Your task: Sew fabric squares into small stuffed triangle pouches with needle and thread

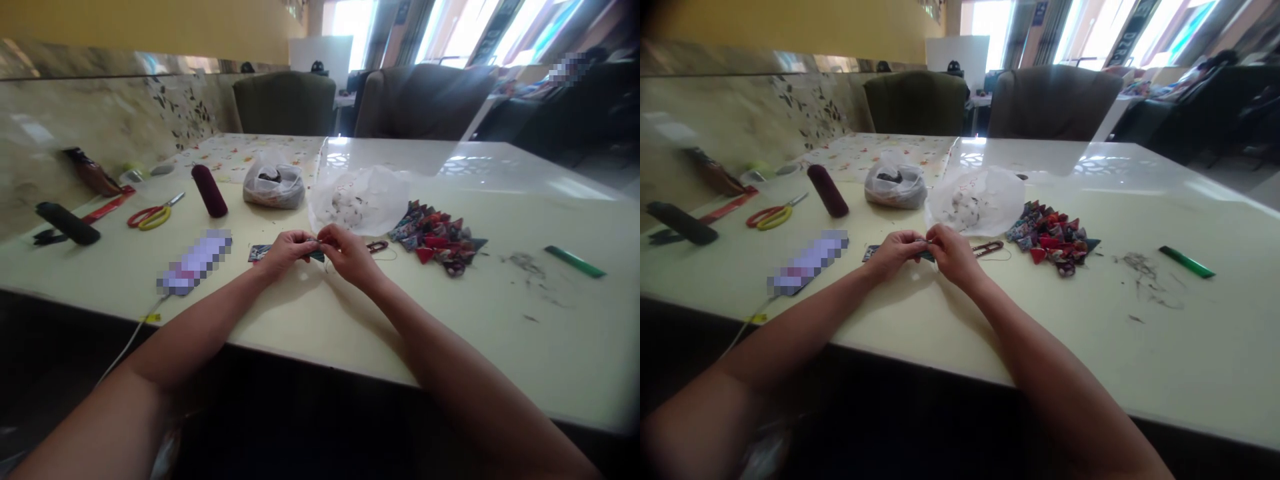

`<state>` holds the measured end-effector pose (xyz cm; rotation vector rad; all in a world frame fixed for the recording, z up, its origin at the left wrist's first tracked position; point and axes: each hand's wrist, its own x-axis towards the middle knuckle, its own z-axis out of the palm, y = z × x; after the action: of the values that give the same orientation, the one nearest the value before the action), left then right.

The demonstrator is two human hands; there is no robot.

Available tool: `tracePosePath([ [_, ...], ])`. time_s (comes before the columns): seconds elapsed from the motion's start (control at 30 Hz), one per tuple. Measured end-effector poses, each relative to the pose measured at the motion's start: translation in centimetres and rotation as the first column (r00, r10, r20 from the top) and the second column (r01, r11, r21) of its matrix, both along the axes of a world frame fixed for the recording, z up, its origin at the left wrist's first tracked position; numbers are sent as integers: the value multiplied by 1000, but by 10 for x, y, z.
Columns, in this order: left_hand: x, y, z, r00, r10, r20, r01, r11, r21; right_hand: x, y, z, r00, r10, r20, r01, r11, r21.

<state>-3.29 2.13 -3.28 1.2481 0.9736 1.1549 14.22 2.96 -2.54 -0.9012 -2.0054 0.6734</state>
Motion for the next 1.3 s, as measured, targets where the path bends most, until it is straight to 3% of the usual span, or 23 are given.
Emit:
tracePosePath([
  [0.13, 1, -1, -2, 994, 29, -104, -21, 996, 81, 1, -1, 1, 991, 6, 135, -21, 994, 109],
  [0.27, 4, -4, -2, 976, 57, -212, -28, 990, 139, 3, -3, 1, 951, -122, 284, 71, 980, 185],
  [0.4, 6, -4, -1, 962, 101, -256, -56, 983, 177, 2, -5, 1, 939, -194, 283, 97, 941, 324],
  [0.53, 6, -2, -1, 934, 192, -301, -107, 955, 277, -3, -8, 3, 965, -117, 236, 15, 919, 395],
  [0.6, 5, -1, 0, 933, 205, -295, -126, 956, 265, -4, -11, 6, 988, -44, 149, -6, 947, 320],
  [0.7, 3, -1, -1, 969, 166, -185, -142, 981, 134, -2, -12, 13, 986, 47, -162, -42, 998, 38],
  [0.8, 0, 0, -2, 985, 170, -30, -170, 985, -15, 8, -6, 20, 870, 57, -490, -199, 949, -244],
  [0.9, -4, 3, -4, 977, 201, 73, -192, 975, -115, 23, 5, 26, 769, 21, -640, -275, 913, -301],
  [0.97, -6, 6, -4, 966, 227, 121, -209, 967, -144, 34, 14, 29, 742, -16, -670, -236, 929, -284],
  [1.17, -10, 12, -3, 943, 311, 120, -289, 942, -170, 74, 42, 29, 702, -179, -689, 41, 976, -212],
  [1.3, -16, 15, -4, 931, 340, 134, -322, 937, -135, 101, 61, 23, 609, -281, -742, 243, 956, -162],
])
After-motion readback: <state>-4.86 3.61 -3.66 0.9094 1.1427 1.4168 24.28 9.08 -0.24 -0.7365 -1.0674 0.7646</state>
